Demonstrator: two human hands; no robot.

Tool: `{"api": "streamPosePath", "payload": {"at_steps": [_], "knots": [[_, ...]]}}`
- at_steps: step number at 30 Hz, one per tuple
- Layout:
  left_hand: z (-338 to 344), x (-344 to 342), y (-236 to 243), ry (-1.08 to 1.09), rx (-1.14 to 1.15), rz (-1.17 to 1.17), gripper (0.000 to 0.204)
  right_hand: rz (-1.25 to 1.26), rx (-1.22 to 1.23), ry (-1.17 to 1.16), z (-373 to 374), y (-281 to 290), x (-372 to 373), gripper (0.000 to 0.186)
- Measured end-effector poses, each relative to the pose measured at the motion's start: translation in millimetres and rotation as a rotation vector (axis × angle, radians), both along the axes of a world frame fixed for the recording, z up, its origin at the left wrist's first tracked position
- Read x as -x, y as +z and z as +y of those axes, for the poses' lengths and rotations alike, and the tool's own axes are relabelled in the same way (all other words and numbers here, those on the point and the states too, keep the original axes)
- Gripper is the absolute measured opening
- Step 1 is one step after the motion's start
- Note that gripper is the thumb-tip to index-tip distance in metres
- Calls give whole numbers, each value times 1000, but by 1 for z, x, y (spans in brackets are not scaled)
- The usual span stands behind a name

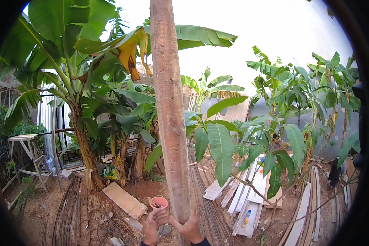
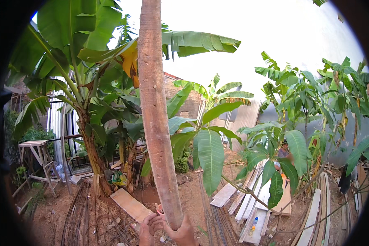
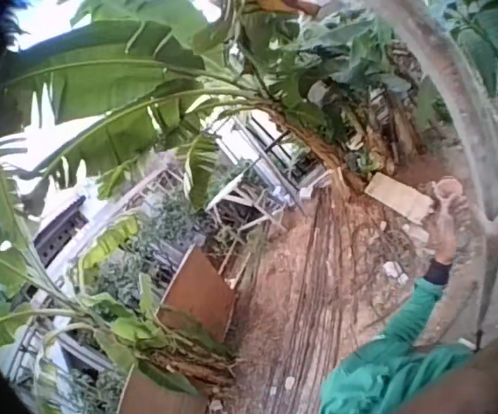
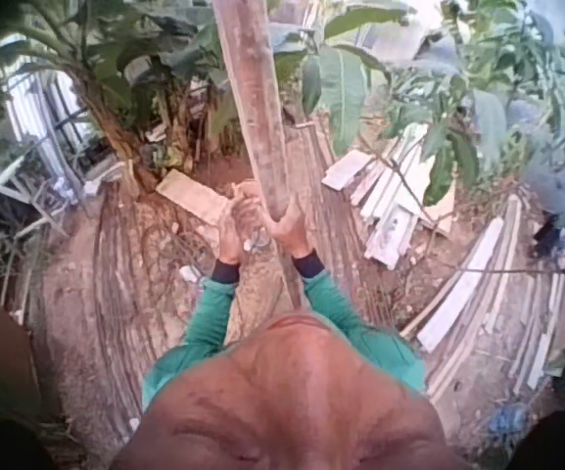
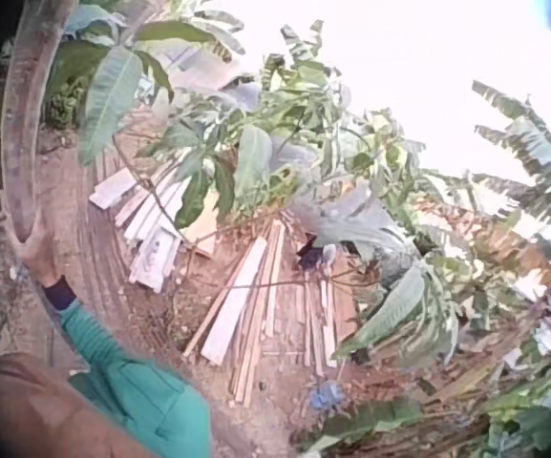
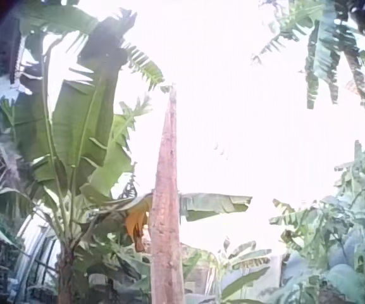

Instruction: The person uses a long metal bar as a lever to split a piece of wood placed on the ground. They repeatedly position the bar under the wood, apply downward pressure, and reposition the wood to continue splitting it into smaller pieces.

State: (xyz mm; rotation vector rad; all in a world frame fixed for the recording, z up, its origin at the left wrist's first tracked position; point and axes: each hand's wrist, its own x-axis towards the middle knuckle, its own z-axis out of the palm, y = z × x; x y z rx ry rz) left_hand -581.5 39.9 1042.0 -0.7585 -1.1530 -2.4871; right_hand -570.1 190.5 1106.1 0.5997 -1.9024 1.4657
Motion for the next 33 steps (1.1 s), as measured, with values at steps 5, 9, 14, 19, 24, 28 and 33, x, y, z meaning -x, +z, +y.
{"api": "streamPosePath", "payload": {"at_steps": [5,9,14,19,24,28,33], "knots": [[6,-15,-73,155,234,-314,95,54,-34,-126,22,-3,8,59],[3,-15,-68,122,238,-360,91,73,-35,-130,28,0,6,62],[-1,14,-4,106,262,-172,89,85,-11,-141,29,9,7,66],[-15,53,80,54,271,96,95,76,-42,-194,23,7,26,69],[-41,99,164,130,338,360,91,72,-109,-366,7,7,54,71],[-51,151,233,164,266,602,91,82,4,-429,-20,8,82,69],[-29,186,293,39,97,732,80,-17,3,-530,-57,17,90,69]]}}
